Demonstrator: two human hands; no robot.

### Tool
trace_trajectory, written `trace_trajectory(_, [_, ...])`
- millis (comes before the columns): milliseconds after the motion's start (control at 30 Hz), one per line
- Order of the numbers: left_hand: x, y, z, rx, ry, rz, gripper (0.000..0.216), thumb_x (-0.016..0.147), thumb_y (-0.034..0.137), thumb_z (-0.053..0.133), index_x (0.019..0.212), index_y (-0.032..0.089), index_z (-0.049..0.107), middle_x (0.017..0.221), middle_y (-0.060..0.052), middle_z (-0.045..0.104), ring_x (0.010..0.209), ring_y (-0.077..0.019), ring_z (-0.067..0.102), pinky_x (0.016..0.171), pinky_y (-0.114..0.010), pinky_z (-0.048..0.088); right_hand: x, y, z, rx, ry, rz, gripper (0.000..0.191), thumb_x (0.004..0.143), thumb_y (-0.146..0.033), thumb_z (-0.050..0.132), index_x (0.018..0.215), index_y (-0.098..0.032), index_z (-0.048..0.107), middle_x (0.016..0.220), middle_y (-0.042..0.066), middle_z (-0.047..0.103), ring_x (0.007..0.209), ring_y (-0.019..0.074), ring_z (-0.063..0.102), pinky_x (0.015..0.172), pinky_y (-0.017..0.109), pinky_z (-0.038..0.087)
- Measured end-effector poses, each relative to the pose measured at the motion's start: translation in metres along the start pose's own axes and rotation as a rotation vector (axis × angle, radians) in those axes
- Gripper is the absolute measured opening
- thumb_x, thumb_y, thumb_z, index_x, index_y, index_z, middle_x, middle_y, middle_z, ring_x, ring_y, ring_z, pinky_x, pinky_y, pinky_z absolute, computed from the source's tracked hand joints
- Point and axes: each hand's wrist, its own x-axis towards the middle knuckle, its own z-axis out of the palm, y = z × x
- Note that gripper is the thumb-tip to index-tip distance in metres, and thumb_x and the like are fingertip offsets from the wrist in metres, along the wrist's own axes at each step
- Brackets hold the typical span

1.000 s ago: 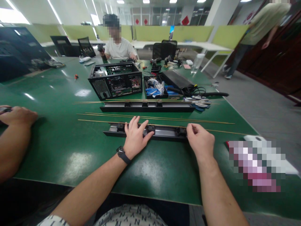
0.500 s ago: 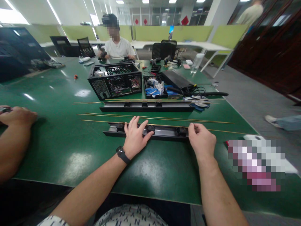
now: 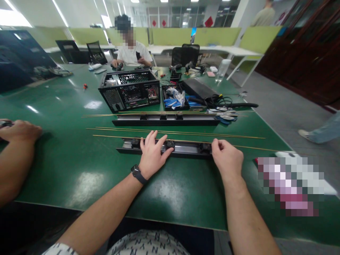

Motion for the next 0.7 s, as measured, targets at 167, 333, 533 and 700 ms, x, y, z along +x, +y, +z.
trace_trajectory(167, [0.0000, 0.0003, -0.0012, 0.000, -0.002, 0.003, 0.052, 0.102, 0.053, 0.068, 0.149, 0.029, 0.066, 0.168, -0.021, 0.050, 0.162, -0.0377, 0.038, 0.127, -0.078, 0.029, 0.0012, 0.0024, -0.0009, 0.028, 0.035, 0.010, 0.038, 0.096, -0.055, 0.057, 0.086, -0.025, 0.079, 0.077, 0.007, 0.075, 0.076, 0.0251, 0.066, 0.070, 0.036, 0.041])
trace_trajectory(333, [0.0001, 0.0006, -0.0018, 0.005, -0.007, 0.006, 0.053, 0.102, 0.053, 0.067, 0.149, 0.028, 0.066, 0.168, -0.021, 0.050, 0.162, -0.0386, 0.038, 0.127, -0.078, 0.030, -0.0011, 0.0011, 0.0013, 0.090, 0.018, -0.039, 0.036, 0.094, -0.055, 0.060, 0.087, -0.026, 0.080, 0.077, 0.006, 0.076, 0.078, 0.0251, 0.067, 0.071, 0.035, 0.043])
trace_trajectory(533, [-0.0001, 0.0003, -0.0009, 0.003, -0.004, 0.002, 0.053, 0.102, 0.054, 0.068, 0.149, 0.029, 0.065, 0.168, -0.021, 0.049, 0.162, -0.0379, 0.038, 0.127, -0.077, 0.029, 0.0032, 0.0050, -0.0003, -0.032, 0.046, 0.001, 0.039, 0.097, -0.053, 0.055, 0.081, -0.025, 0.077, 0.071, 0.006, 0.070, 0.069, 0.0236, 0.060, 0.067, 0.036, 0.036])
trace_trajectory(700, [-0.0006, 0.0000, 0.0003, 0.000, 0.005, 0.008, 0.053, 0.102, 0.053, 0.068, 0.149, 0.028, 0.066, 0.168, -0.021, 0.050, 0.162, -0.0379, 0.038, 0.127, -0.078, 0.029, 0.0024, 0.0038, -0.0004, 0.010, 0.027, 0.026, 0.039, 0.096, -0.055, 0.056, 0.088, -0.025, 0.080, 0.077, 0.006, 0.074, 0.076, 0.0249, 0.065, 0.072, 0.036, 0.040])
